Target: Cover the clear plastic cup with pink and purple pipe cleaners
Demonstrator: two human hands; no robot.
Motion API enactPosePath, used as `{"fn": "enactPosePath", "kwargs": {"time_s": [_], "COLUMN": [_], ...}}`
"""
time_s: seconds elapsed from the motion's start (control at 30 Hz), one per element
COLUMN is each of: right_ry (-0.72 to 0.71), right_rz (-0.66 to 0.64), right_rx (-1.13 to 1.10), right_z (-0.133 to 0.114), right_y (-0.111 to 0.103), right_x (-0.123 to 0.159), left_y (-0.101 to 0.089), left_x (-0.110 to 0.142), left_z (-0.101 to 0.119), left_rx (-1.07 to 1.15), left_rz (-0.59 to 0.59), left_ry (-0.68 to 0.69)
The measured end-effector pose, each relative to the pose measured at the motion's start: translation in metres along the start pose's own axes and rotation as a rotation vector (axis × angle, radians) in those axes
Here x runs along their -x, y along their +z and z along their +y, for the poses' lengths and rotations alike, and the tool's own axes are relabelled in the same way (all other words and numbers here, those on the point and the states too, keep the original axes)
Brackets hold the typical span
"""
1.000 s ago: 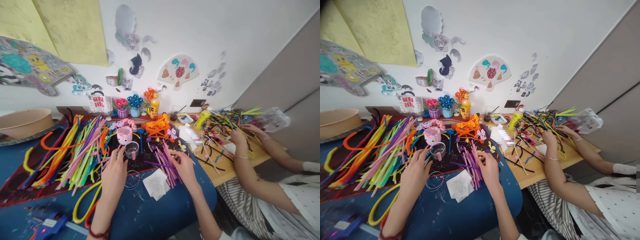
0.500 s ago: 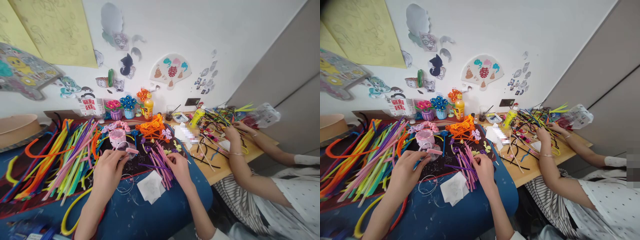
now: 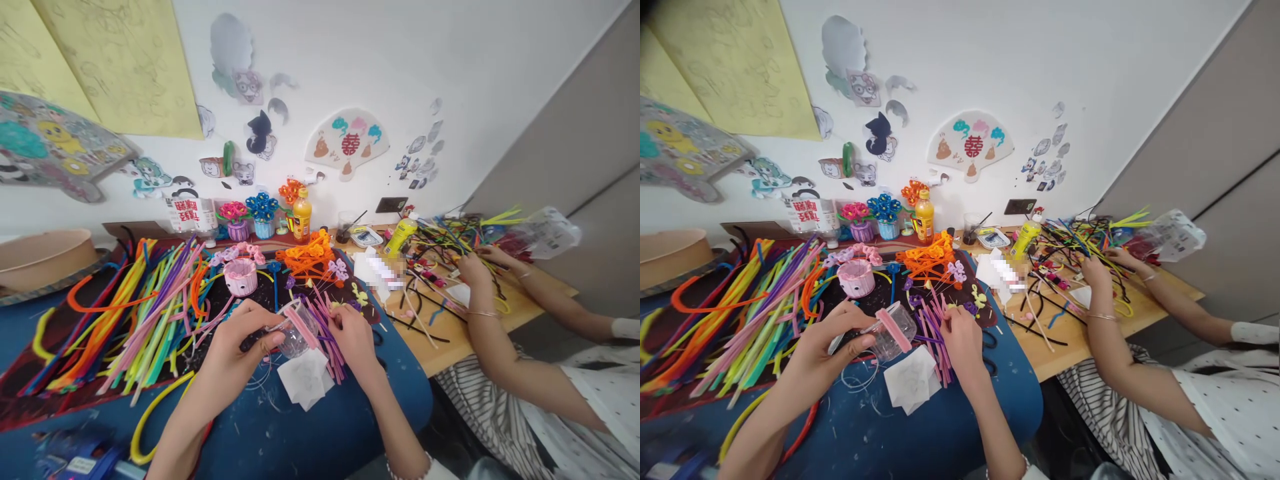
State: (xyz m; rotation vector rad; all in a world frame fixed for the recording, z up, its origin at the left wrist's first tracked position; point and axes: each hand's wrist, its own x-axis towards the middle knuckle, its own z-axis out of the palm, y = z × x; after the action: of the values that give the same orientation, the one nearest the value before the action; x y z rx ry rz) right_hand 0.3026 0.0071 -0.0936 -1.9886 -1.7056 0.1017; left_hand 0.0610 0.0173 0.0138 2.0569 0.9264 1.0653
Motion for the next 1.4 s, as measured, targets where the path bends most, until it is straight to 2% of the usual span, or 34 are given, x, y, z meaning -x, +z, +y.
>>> {"fn": "enactPosePath", "kwargs": {"time_s": [0.1,0.2,0.43,0.63,0.8,0.97,1.1,1.17,1.23,1.4], "right_ry": [-0.030,-0.060,-0.030,0.009,0.006,0.036,0.059,0.062,0.057,0.065], "right_rz": [-0.033,-0.066,-0.058,0.022,0.133,0.226,0.303,0.345,0.358,0.297], "right_rx": [0.028,0.047,0.013,-0.159,-0.427,-0.688,-0.809,-0.832,-0.844,-0.891], "right_z": [-0.003,-0.005,-0.010,-0.014,-0.013,-0.014,-0.018,-0.019,-0.021,-0.025], "right_y": [-0.001,-0.001,0.005,0.007,-0.005,-0.021,-0.029,-0.030,-0.030,-0.024], "right_x": [-0.002,-0.005,-0.006,-0.009,-0.014,-0.016,-0.017,-0.018,-0.018,-0.014], "left_y": [-0.003,-0.005,-0.005,-0.001,0.000,-0.001,0.001,0.006,0.015,0.056], "left_x": [0.001,0.002,0.004,0.007,0.012,0.017,0.022,0.023,0.024,0.027], "left_z": [0.001,-0.009,-0.053,-0.069,-0.076,-0.072,-0.056,-0.047,-0.040,-0.033], "left_rx": [-0.005,-0.091,-0.643,-0.742,-0.783,-0.786,-0.765,-0.742,-0.709,-0.605], "left_rz": [0.004,0.014,0.047,0.035,0.055,0.147,0.290,0.320,0.297,0.114], "left_ry": [-0.003,-0.016,0.039,0.043,0.062,0.086,0.079,0.077,0.083,0.100]}}
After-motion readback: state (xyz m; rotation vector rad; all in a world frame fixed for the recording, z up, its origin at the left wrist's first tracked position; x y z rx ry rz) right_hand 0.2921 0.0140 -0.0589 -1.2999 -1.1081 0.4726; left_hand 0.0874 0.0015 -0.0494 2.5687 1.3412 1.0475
